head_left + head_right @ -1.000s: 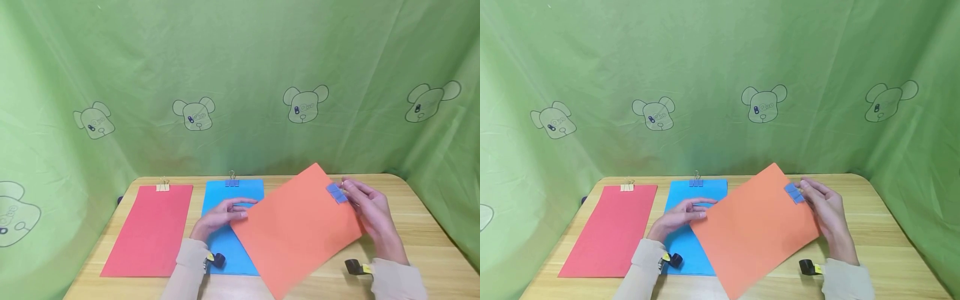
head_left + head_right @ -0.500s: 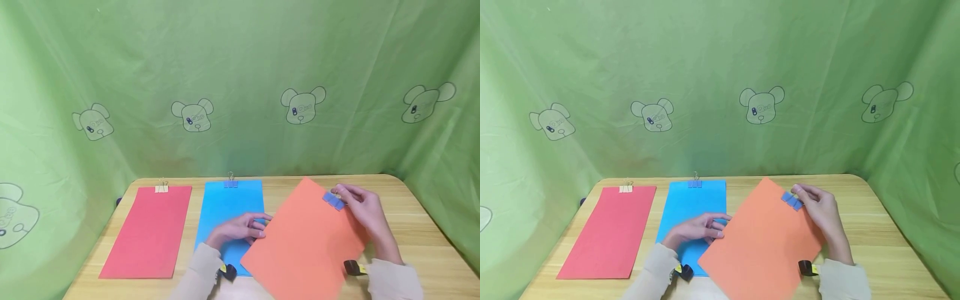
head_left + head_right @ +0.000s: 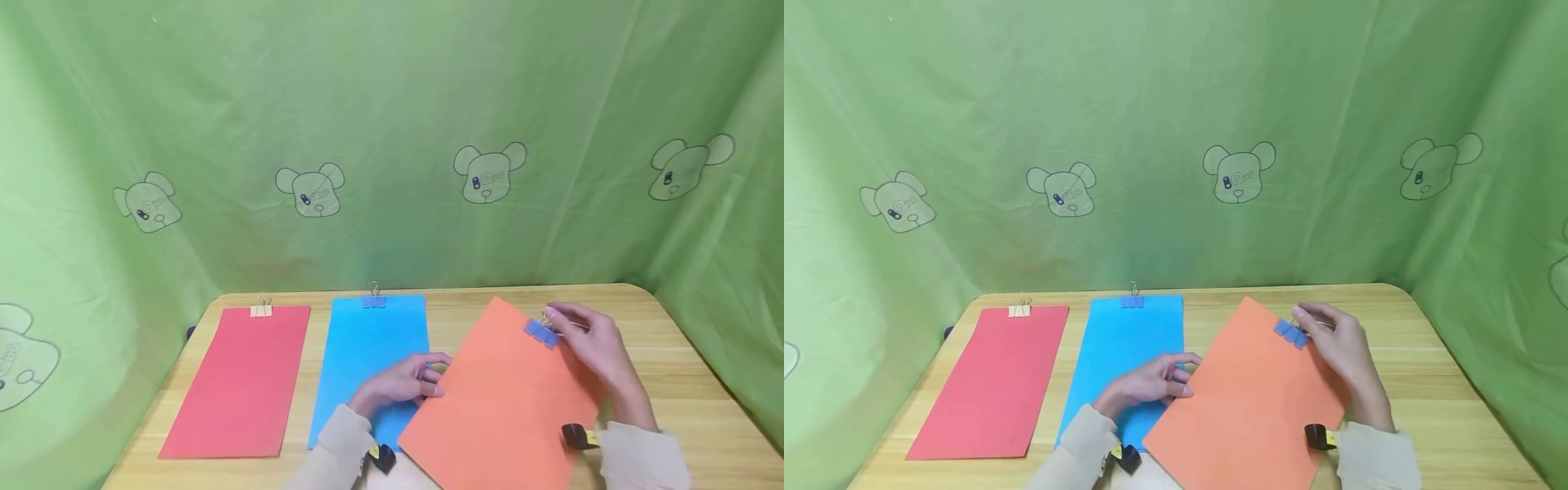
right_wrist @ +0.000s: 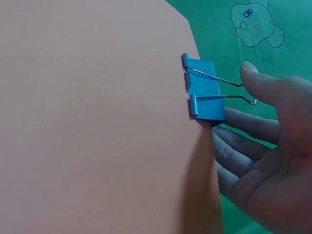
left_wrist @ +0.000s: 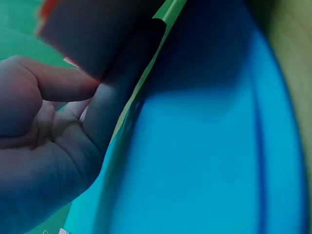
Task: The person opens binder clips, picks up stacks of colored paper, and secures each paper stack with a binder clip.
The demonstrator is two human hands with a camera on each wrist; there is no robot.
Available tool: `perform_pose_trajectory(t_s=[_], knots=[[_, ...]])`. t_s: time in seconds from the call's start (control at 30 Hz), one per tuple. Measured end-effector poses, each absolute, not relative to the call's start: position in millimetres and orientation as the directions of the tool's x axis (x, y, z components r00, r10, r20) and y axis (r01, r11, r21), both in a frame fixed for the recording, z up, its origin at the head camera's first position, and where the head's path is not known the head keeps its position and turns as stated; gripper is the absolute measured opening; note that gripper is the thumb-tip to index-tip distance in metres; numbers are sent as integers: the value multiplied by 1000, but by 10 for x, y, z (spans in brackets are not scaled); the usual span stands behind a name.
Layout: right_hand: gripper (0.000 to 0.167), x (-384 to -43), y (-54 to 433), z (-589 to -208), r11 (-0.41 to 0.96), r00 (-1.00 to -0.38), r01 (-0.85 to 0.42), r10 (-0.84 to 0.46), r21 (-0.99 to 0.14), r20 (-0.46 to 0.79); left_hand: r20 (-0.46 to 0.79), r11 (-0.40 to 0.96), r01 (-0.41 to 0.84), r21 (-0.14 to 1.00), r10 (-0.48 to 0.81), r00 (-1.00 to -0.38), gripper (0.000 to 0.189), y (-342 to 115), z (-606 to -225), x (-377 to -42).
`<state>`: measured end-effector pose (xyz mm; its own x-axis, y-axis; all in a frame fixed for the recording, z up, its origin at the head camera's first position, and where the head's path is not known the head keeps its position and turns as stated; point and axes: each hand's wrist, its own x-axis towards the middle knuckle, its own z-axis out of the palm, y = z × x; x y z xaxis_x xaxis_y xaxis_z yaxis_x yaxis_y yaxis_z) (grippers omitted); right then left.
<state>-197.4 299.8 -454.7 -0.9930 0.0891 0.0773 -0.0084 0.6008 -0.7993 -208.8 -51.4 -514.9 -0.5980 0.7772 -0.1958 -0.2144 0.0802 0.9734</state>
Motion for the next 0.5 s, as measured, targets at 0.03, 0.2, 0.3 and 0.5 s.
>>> perform_pose_trajectory(t_s=[0.03, 0.2, 0.3, 0.5], knots=[[64, -1968, 3013, -4549, 592, -993, -8, 91, -806, 77, -198, 82, -214, 973, 771, -605, 49, -500, -5146, -2079], [66, -1925, 3087, -4541, 509, -996, -25, 63, -860, 66, -216, 101, -209, 973, 727, -652, 47, -437, -5132, -2036], [68, -1893, 3136, -4519, 484, -997, -32, 44, -874, 60, -226, 104, -217, 971, 701, -676, 45, -409, -5129, -2013], [64, -1823, 3262, -4456, 535, -992, -60, 65, -843, 112, -219, 86, -214, 973, 635, -741, 45, -345, -5153, -1976]])
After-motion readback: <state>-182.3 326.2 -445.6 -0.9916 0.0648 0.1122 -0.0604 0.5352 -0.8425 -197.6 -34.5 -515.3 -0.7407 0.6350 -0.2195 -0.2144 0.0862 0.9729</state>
